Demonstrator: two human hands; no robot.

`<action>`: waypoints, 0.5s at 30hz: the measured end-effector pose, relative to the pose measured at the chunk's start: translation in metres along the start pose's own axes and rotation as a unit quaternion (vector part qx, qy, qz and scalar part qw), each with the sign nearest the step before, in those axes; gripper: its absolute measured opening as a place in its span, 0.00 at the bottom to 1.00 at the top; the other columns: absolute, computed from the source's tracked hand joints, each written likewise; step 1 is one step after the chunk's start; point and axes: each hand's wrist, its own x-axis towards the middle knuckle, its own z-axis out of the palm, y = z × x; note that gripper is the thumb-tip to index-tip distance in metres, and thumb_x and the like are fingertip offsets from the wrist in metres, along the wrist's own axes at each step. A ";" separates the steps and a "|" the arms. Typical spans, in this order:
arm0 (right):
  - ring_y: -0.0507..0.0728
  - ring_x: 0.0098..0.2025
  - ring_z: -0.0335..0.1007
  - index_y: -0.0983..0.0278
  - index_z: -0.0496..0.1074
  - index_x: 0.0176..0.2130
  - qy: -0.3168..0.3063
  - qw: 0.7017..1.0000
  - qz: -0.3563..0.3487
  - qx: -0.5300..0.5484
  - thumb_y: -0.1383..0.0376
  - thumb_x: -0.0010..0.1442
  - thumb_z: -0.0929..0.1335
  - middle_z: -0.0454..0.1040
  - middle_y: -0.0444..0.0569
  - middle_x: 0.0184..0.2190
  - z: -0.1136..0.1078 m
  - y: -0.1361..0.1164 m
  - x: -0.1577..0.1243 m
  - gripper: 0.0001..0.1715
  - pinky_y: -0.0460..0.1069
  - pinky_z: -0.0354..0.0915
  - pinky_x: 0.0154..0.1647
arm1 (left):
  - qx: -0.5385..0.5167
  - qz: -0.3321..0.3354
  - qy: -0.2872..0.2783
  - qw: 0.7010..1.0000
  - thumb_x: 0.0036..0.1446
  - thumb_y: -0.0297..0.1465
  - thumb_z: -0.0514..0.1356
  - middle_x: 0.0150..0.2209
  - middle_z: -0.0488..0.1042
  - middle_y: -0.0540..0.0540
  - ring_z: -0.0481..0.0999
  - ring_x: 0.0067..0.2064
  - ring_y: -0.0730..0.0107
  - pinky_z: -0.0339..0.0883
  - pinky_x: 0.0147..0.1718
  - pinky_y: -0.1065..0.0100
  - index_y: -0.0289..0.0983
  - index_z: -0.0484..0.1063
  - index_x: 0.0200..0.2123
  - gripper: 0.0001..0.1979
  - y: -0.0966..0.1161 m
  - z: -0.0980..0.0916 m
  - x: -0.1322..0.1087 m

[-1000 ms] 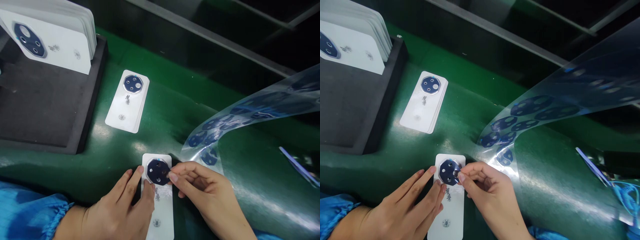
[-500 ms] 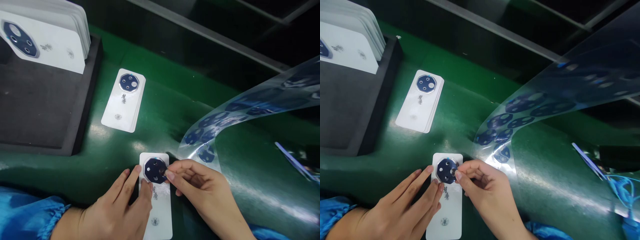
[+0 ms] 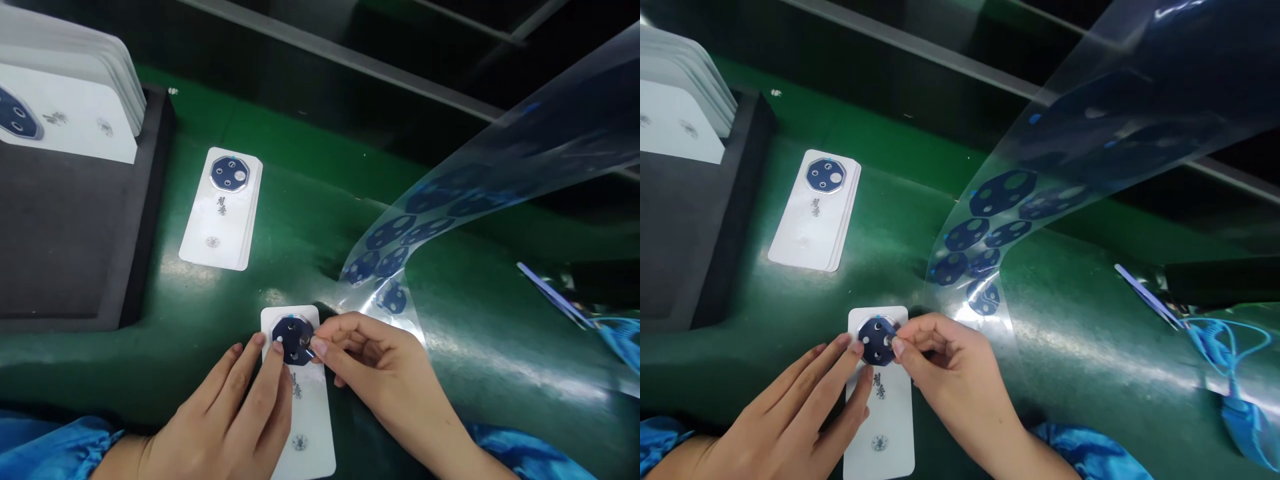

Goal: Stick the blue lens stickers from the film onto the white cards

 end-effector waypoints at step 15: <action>0.49 0.23 0.70 0.62 0.78 0.31 -0.005 1.000 0.012 0.020 0.64 0.55 0.77 0.78 0.42 0.24 0.000 -0.001 0.001 0.07 0.42 0.66 0.23 | 0.033 0.031 -0.028 0.999 0.66 0.22 0.50 0.50 0.79 0.27 0.81 0.51 0.40 0.79 0.45 0.52 0.27 0.75 0.50 0.17 0.000 0.000 -0.001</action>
